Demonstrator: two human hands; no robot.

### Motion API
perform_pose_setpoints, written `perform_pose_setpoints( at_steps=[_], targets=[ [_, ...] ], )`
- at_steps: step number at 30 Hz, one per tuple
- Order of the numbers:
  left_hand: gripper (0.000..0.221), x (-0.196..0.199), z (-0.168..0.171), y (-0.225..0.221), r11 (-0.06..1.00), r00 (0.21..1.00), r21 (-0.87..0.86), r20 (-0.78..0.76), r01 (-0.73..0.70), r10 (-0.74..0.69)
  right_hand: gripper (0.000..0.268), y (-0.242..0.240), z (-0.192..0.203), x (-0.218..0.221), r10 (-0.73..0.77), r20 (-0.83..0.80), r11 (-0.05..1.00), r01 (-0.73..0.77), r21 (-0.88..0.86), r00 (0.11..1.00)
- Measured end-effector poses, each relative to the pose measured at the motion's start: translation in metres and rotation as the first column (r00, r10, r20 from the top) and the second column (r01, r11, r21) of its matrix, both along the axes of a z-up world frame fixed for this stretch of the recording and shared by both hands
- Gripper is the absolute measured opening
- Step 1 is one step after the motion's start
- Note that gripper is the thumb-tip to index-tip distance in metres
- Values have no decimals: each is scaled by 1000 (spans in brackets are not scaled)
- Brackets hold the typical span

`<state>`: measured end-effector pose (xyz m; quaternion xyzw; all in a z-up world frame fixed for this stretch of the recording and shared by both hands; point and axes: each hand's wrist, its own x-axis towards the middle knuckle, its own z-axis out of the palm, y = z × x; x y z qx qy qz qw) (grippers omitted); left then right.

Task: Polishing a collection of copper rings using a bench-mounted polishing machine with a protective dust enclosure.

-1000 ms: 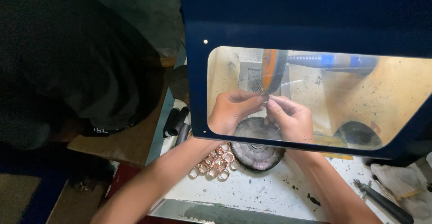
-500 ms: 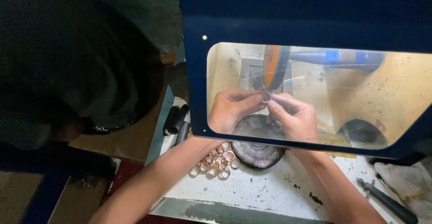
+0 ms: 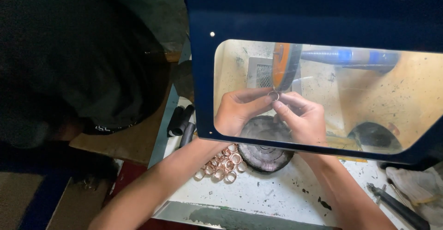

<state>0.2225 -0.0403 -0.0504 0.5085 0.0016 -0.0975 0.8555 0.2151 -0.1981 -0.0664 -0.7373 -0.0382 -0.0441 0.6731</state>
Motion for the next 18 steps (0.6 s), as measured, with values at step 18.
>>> perform_pose_setpoints(
  at_steps=[18],
  targets=[
    [37,-1,2,-4,999,998,19,-59,-30,31,25,-1,-1,2,-7,-43,1000,9,30,999]
  ],
)
